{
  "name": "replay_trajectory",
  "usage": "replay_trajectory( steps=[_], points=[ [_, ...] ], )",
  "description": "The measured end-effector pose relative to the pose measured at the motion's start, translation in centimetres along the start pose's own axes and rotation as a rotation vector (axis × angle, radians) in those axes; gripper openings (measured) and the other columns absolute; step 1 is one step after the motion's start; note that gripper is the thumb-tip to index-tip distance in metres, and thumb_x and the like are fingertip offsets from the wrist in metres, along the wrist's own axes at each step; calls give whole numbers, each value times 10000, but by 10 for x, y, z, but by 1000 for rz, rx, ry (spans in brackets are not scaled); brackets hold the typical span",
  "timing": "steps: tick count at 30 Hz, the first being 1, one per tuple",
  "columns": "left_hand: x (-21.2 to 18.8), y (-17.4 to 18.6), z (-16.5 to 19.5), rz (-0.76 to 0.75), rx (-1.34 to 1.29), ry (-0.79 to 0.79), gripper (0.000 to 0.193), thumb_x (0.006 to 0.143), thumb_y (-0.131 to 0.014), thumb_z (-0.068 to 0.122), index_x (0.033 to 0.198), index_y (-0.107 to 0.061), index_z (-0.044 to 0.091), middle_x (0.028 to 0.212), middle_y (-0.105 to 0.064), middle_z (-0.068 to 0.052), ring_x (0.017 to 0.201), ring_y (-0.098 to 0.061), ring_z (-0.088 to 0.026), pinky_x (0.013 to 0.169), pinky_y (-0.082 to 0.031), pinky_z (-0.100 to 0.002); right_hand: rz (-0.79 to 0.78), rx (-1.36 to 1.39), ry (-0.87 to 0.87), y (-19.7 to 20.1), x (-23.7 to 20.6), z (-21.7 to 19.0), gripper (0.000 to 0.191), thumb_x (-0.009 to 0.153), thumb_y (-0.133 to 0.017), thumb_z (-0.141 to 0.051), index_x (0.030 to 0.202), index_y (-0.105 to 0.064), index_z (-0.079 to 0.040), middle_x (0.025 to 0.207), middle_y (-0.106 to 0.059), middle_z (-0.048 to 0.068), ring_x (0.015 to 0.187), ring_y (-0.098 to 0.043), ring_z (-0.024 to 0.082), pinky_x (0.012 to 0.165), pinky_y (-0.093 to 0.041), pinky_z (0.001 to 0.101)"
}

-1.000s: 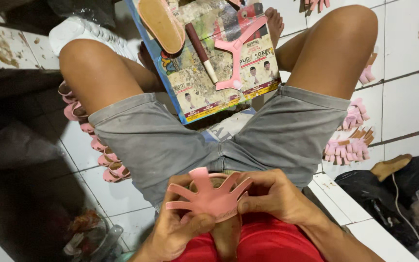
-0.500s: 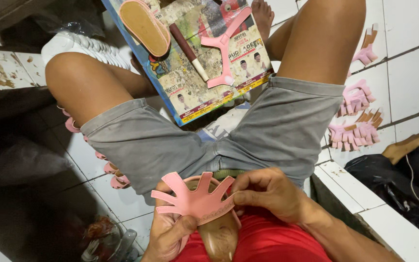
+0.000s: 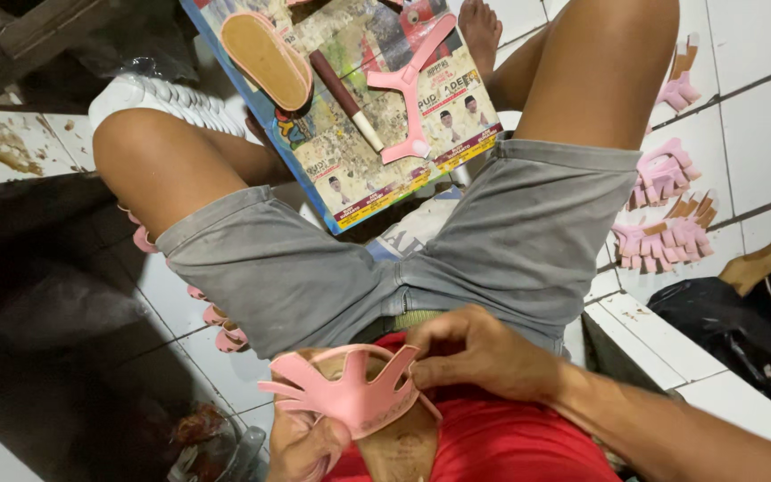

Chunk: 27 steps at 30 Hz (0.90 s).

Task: The person sits on the floor assembling pink sandals. They fit a pink upper with straps onto a wooden last, press and shape the straps, use a wooden tool to seat the upper on the sole, and attach the assembled upper to a sole, working on one sandal at a time.

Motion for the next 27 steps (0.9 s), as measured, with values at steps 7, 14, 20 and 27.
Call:
replay_trajectory(
  steps=[7, 14, 20, 27],
  points=[
    [-19, 27, -6, 38, 137, -189, 883, 755, -929, 209, 1439, -412, -1, 1288, -618, -251, 1151, -647, -355, 1017, -498, -508, -702, 423, -10, -34, 59, -22, 1076, 789, -820, 69, 1656, -212, -122, 1392, -556, 94, 1313, -574, 169, 1099, -497, 295],
    [3, -33, 20, -9, 205, -33, 709, 823, -852, 178, 1381, -437, 43, 1291, -623, -182, 1142, -638, -291, 951, -543, -472, -112, 349, -4, -18, 16, -63, 1212, 726, -736, 135, 1697, -82, -179, 1384, -537, 92, 1150, -637, 247, 900, -547, 351],
    [30, -85, 52, -208, 287, 110, 599, 913, -782, 134, 1411, -466, 29, 1331, -599, -110, 1229, -575, -186, 1048, -502, -376, 255, 176, 17, -32, -17, -79, 841, 663, -693, 73, 1474, -480, -5, 1196, -685, 135, 1068, -684, 210, 883, -562, 326],
    [47, -98, 88, -461, 505, 11, 537, 901, -738, 115, 1382, -510, 41, 1320, -570, -71, 1209, -555, -116, 1022, -479, -295, 178, 274, 136, -25, -18, -60, 553, 701, -749, 45, 1239, -643, 122, 1203, -646, 174, 1159, -652, 302, 986, -541, 434]
  ],
)
Point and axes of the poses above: each hand's wrist, its own x-axis towards the middle knuckle, its own y-axis out of the back of the hand, z = x × y, the point moved 5 cm from there along x, towards the middle knuckle
